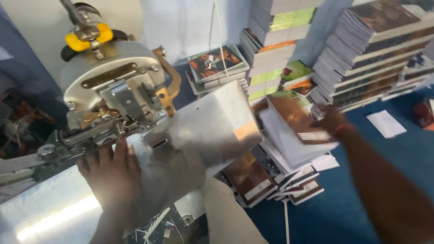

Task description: The person places a book cover onto a binding machine, operates the machine to attach the cover, and then removes the finished book. This process is repeated for multiple books.

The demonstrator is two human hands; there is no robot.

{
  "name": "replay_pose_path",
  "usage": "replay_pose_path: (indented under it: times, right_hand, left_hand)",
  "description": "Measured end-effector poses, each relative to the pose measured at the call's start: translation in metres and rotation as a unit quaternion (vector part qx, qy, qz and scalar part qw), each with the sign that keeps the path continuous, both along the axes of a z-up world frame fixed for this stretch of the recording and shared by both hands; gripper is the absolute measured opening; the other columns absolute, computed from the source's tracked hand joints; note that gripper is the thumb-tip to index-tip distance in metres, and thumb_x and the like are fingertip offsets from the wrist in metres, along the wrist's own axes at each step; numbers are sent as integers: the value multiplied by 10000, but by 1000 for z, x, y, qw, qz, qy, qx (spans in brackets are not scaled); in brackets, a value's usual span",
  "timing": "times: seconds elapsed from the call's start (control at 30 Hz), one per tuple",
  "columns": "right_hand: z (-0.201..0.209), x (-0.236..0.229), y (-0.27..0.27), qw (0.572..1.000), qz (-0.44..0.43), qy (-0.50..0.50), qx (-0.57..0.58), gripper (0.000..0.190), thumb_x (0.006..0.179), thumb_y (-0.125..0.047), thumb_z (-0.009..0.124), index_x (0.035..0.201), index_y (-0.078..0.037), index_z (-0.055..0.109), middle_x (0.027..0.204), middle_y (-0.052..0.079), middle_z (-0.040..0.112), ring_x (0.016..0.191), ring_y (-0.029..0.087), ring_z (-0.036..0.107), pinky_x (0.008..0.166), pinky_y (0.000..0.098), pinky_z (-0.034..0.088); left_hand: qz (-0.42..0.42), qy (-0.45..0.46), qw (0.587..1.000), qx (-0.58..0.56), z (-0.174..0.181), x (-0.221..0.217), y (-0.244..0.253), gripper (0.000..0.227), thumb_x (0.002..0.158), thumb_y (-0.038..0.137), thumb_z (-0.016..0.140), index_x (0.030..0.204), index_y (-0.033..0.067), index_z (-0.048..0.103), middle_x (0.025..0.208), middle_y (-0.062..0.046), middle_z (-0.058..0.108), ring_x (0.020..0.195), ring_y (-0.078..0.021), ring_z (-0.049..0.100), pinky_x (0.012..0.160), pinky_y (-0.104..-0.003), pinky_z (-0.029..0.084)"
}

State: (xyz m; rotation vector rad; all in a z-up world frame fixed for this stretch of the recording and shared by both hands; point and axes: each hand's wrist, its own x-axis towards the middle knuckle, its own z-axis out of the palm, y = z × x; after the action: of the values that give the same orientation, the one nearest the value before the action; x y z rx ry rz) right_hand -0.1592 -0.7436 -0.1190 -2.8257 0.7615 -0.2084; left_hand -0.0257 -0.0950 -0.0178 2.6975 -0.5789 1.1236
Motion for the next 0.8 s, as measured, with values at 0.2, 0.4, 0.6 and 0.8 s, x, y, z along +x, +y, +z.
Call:
replay_pose_path:
  times: [0.2, 0.4, 0.6, 0.8]
  right_hand:
    - [-5, 76, 148, 928, 23, -353, 121, 226, 934, -229, 769, 1129, -117, 791, 1029, 106, 774, 922, 236, 743, 854, 368, 581]
    - [107, 130, 274, 835, 202, -511, -26, 223, 958, -132, 674, 1151, -30, 716, 1149, 177, 719, 1083, 391, 651, 984, 459, 511]
    - [127, 153, 380, 829, 418, -341, -146, 213, 940, -250, 610, 917, -49, 676, 967, 203, 686, 966, 407, 645, 966, 494, 466]
    - [123, 147, 432, 828, 381, -397, -112, 193, 981, -196, 573, 1041, -37, 665, 929, 171, 695, 860, 380, 643, 903, 529, 440]
  left_hand:
    - [2, 11, 1000, 11, 1, 1, 3, 454, 932, 304, 613, 1360, 159, 651, 1361, -138, 621, 1330, -428, 533, 1177, -644, 293]
    - [-4, 34, 999, -16, 6, 2, 3, 372, 991, 312, 605, 1333, 170, 640, 1337, -132, 625, 1276, -404, 538, 1163, -642, 311]
    - [-35, 24, 999, -27, 10, -2, 9, 409, 986, 294, 571, 1361, 137, 613, 1338, -175, 614, 1319, -445, 507, 1141, -642, 303]
    - [-95, 84, 992, -23, 14, -7, 35, 487, 994, 309, 574, 1442, 122, 537, 1426, -196, 535, 1357, -435, 449, 1174, -612, 244]
